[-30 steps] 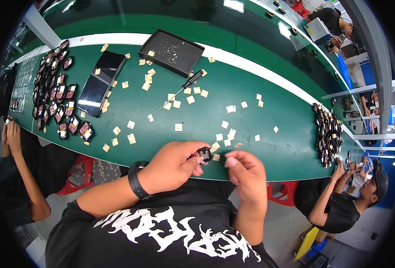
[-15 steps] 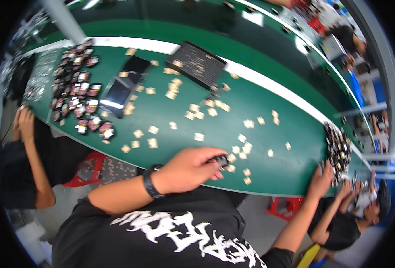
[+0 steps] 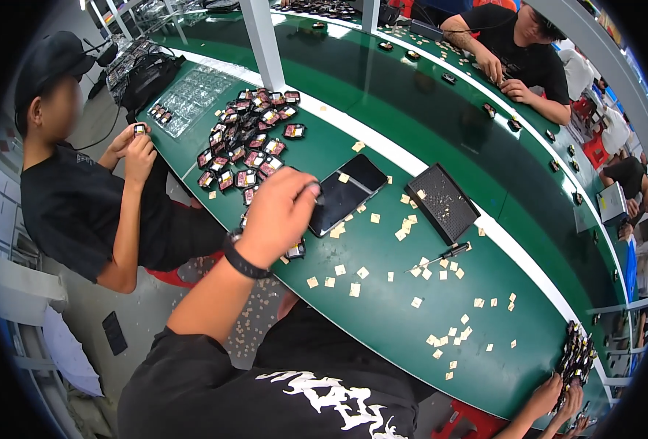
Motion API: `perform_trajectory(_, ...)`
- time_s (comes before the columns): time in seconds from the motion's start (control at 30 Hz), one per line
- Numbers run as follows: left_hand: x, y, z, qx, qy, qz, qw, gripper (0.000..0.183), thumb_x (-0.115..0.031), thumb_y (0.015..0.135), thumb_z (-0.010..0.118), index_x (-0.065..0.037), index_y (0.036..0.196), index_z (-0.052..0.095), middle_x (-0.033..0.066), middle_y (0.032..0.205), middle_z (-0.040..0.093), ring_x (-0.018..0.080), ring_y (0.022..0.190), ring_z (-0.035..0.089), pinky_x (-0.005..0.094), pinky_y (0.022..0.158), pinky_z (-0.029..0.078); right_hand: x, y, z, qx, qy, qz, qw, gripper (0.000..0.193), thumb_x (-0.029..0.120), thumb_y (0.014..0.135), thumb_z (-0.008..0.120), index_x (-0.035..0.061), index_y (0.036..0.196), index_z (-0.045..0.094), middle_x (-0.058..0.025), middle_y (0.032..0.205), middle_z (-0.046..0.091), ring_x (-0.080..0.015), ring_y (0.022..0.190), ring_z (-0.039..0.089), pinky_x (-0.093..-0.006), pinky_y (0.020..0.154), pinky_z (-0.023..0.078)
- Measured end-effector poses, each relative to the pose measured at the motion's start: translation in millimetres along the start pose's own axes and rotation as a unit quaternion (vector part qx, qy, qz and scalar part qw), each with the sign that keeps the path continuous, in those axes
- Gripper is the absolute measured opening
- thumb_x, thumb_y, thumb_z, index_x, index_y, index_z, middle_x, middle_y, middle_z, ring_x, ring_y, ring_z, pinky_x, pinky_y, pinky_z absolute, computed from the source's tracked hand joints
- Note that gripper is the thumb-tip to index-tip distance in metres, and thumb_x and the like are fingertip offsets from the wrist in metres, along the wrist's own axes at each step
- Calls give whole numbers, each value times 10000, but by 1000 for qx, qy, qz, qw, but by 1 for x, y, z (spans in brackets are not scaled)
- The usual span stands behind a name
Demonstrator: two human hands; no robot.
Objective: Assembling small electronic components for smartwatches on an industrial assembly line.
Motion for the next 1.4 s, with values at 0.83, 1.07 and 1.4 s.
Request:
perform_trajectory(0.83, -109, 11, 84, 300, -18, 187, 935, 450, -39, 812, 728, 8, 1248, 630, 193, 1373, 589, 367, 1295, 546, 432, 1095, 424, 97, -90, -114, -259, 171, -220, 925, 260, 48, 743, 713, 62, 1001, 686, -115, 1019, 709, -185, 631, 618, -304, 519, 502)
perform_trajectory(1.07, -159, -90, 126, 499, -317, -22, 806, 437, -111, 929, 667, 2, 1342, 581, 171, 1307, 634, 242, 1064, 654, 315, 833, 525, 165, -119, -164, -328, 254, -309, 856, 155, 97, 758, 737, 108, 908, 699, -115, 1060, 734, -95, 536, 484, -237, 458, 389)
perform_trajectory(1.4, -179, -138, 176, 560, -515, -381, 525, 304, -149, 1055, 496, -19, 1327, 530, 199, 1206, 680, 160, 949, 679, 240, 694, 528, 238, -154, -218, -199, 459, -393, 771, 203, 196, 788, 717, 124, 978, 702, -68, 1164, 689, -101, 641, 530, -233, 532, 422)
Point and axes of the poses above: each hand's wrist, its own y-axis towards the middle knuckle, its own z-axis out of the palm, x = y × z, the point moved 5 cm from there along y, towards the middle knuckle
